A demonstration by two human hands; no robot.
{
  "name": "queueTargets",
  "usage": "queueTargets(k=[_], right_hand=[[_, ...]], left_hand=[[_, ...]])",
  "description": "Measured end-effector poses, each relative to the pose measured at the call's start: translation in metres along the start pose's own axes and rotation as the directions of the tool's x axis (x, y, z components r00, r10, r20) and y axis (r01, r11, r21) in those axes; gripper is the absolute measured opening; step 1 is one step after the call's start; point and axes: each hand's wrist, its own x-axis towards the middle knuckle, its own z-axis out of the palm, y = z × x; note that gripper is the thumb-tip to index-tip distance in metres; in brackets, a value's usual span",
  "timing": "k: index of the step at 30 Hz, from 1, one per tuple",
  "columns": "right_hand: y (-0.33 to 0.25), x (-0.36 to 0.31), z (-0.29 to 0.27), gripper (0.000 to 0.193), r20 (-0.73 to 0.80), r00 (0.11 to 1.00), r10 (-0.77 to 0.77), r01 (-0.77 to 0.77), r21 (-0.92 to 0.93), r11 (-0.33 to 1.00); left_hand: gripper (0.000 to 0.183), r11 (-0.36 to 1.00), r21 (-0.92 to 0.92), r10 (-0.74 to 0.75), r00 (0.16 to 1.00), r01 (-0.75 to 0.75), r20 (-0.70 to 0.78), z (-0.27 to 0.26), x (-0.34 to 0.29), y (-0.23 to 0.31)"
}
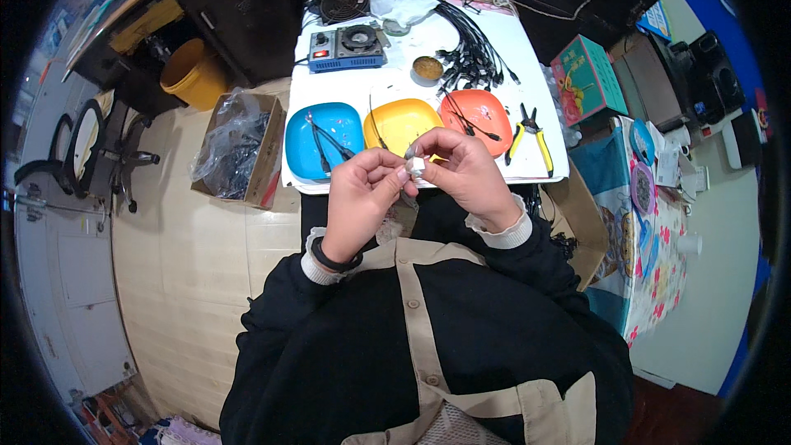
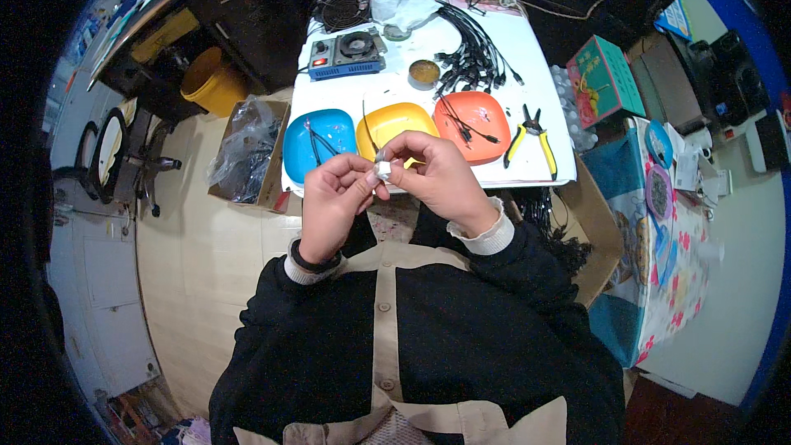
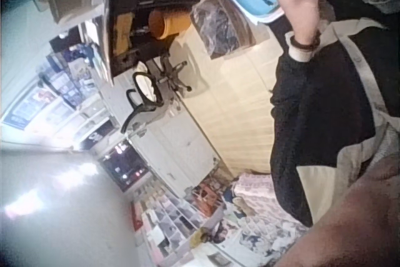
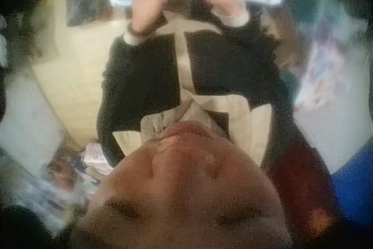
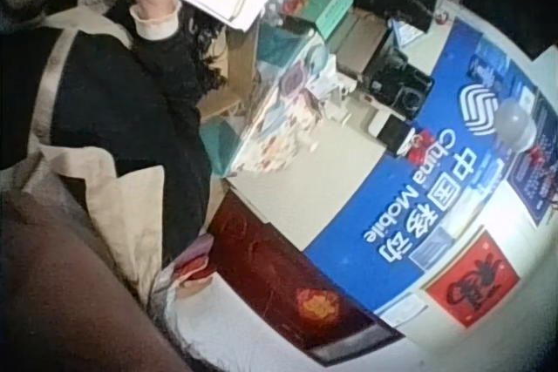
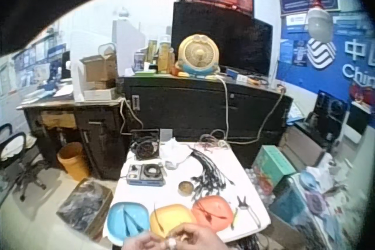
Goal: The person sits at a low table and repeatedly picks up black cables, attaches small white connectors to their ends, and places the finished cables into a plastic bag. The person also moves a bundle of cables from a box onto the table.
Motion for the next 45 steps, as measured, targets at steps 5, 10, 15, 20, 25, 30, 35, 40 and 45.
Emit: queueTargets(k=[5, 10, 15, 20, 25, 30, 35, 40, 45], right_hand=[[-0.002, -0.013, -0.029, 0.011, -0.066, 0.962, -0.264, 0.214, -0.413, 0.885], [-0.011, -0.076, -0.176, 0.011, -0.638, 0.657, -0.401, 0.268, -0.299, 0.916], [0.008, -0.200, -0.392, 0.010, -0.990, 0.138, -0.034, 0.635, 0.062, 0.770], [-0.008, -0.281, -0.537, 0.036, -0.985, -0.103, -0.142, 0.790, -0.167, 0.590], [0.005, -0.229, -0.484, 0.023, -0.966, 0.189, -0.175, 0.648, -0.011, 0.761], [0.044, -0.129, -0.259, 0.017, -0.644, 0.753, -0.136, 0.304, 0.157, 0.940], [0.056, -0.047, -0.056, 0.021, -0.037, 0.993, 0.109, -0.107, 0.070, 0.992], [0.068, -0.017, 0.005, 0.013, 0.019, 1.000, 0.020, -0.016, -0.209, 0.978], [0.076, -0.005, 0.001, 0.013, 0.026, 0.989, 0.148, -0.146, -0.063, 0.987]], left_hand=[[0.011, 0.897, 0.442, -0.047, 0.995, 0.005, 0.084, 0.010, 0.008, -0.010], [0.008, 0.900, 0.411, -0.217, 0.968, 0.148, 0.125, 0.012, 0.019, -0.025], [0.008, 0.950, 0.258, -0.221, 0.963, 0.177, 0.154, 0.006, 0.024, -0.042], [0.008, 0.959, 0.161, -0.259, 0.950, 0.232, 0.174, 0.013, 0.026, -0.053], [0.010, 0.973, 0.016, -0.231, 0.958, 0.232, 0.168, 0.029, 0.023, -0.057], [0.012, 0.990, -0.045, -0.136, 0.984, 0.131, -0.114, 0.035, 0.023, -0.058], [0.020, 0.994, -0.102, -0.044, 0.986, 0.027, -0.162, 0.036, 0.019, -0.059], [0.017, 0.953, -0.301, -0.083, 0.987, 0.038, -0.136, 0.021, 0.012, -0.051], [0.017, 0.602, 0.798, 0.421, 0.843, 0.016, -0.335, -0.069, 0.045, -0.037]])
